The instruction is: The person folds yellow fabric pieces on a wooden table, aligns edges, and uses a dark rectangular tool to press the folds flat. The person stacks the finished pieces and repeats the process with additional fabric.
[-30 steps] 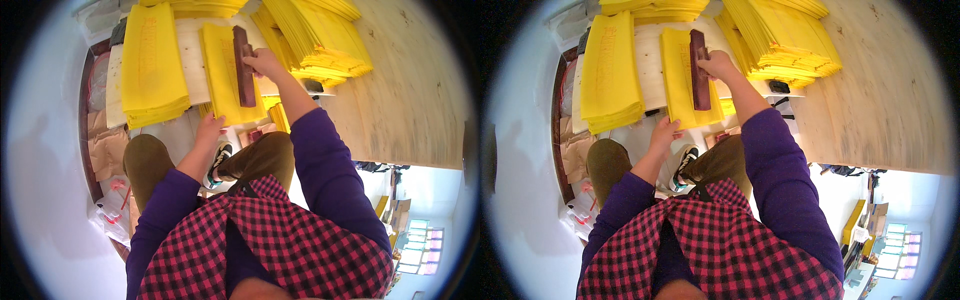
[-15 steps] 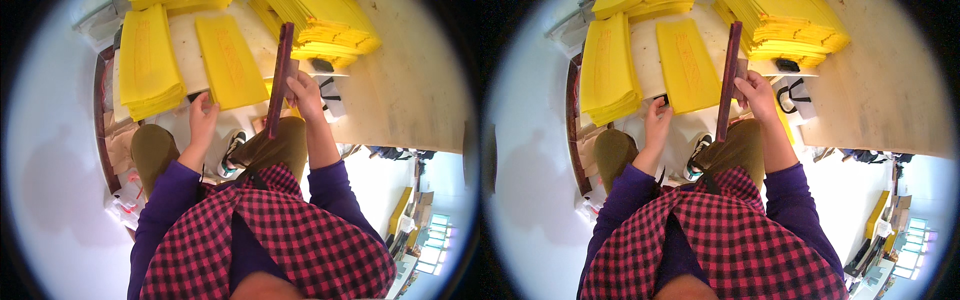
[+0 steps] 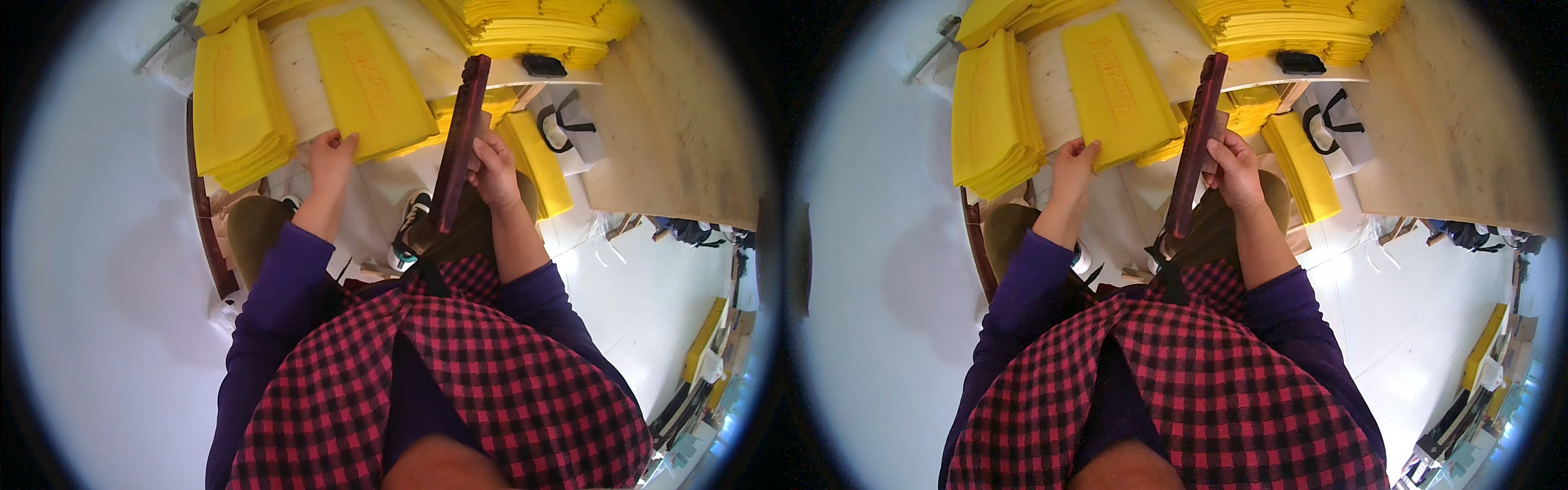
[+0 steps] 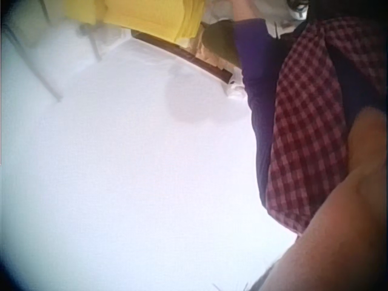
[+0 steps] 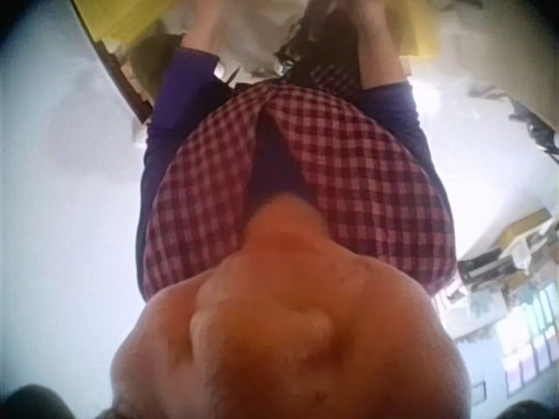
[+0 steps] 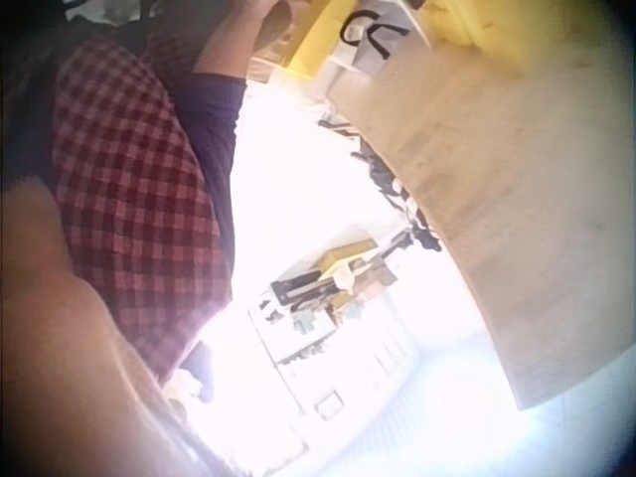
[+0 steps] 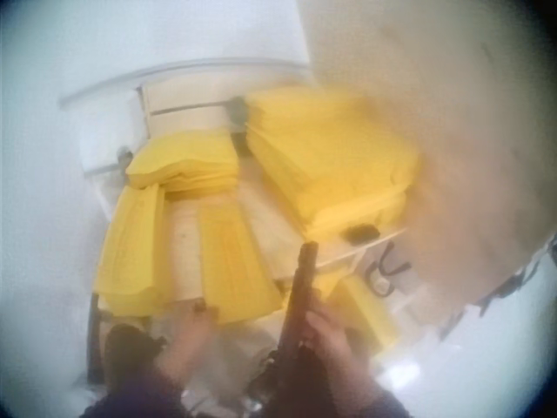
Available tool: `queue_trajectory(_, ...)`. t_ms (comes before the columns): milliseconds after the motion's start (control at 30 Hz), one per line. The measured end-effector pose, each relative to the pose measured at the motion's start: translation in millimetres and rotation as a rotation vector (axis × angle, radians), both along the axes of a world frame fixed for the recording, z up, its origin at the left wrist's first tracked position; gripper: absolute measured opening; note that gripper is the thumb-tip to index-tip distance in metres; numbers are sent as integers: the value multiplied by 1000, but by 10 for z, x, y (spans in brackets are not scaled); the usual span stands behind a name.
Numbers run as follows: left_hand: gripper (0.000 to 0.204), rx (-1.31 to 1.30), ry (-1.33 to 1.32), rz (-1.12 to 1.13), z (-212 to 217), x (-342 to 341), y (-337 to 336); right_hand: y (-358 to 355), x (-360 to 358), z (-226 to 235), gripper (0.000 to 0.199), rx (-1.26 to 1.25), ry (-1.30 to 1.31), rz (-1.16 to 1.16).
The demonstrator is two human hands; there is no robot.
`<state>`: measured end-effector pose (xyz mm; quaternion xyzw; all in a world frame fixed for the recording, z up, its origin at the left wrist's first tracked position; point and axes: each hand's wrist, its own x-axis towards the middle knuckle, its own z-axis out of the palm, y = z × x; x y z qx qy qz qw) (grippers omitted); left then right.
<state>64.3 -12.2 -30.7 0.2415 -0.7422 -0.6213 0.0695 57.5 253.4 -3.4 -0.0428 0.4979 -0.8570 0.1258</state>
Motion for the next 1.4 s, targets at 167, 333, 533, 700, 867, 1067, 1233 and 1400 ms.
queue_trajectory(167, 29, -201, 118, 45, 10, -88, -8, 32, 9, 19, 18, -31, 9, 18)
queue_trajectory(333, 28, -405, 152, 38, 165, -84, 52, 49, 3, 24, 16, -69, 33, 46)
queue_trajectory(533, 25, -126, 126, 28, 362, -144, 166, 49, 0, 18, 15, -97, 27, 43)
queue_trajectory(700, 32, 323, -134, -85, 376, -359, 3, 61, -6, 4, 15, -78, 9, 22)
queue_trajectory(867, 38, 721, -240, -37, 360, -641, -53, 62, -9, 5, 15, -85, 3, 20)
queue_trajectory(1067, 37, 769, -127, -215, 311, -812, -133, 55, -28, -2, 15, -102, 21, 30)
queue_trajectory(1233, 36, 664, -235, -136, 558, -874, -112, 83, -26, -36, 14, -97, 9, 33)
queue_trajectory(1400, 37, 499, -65, -210, 1089, -770, -230, 66, -28, -43, 14, -130, 21, 61)
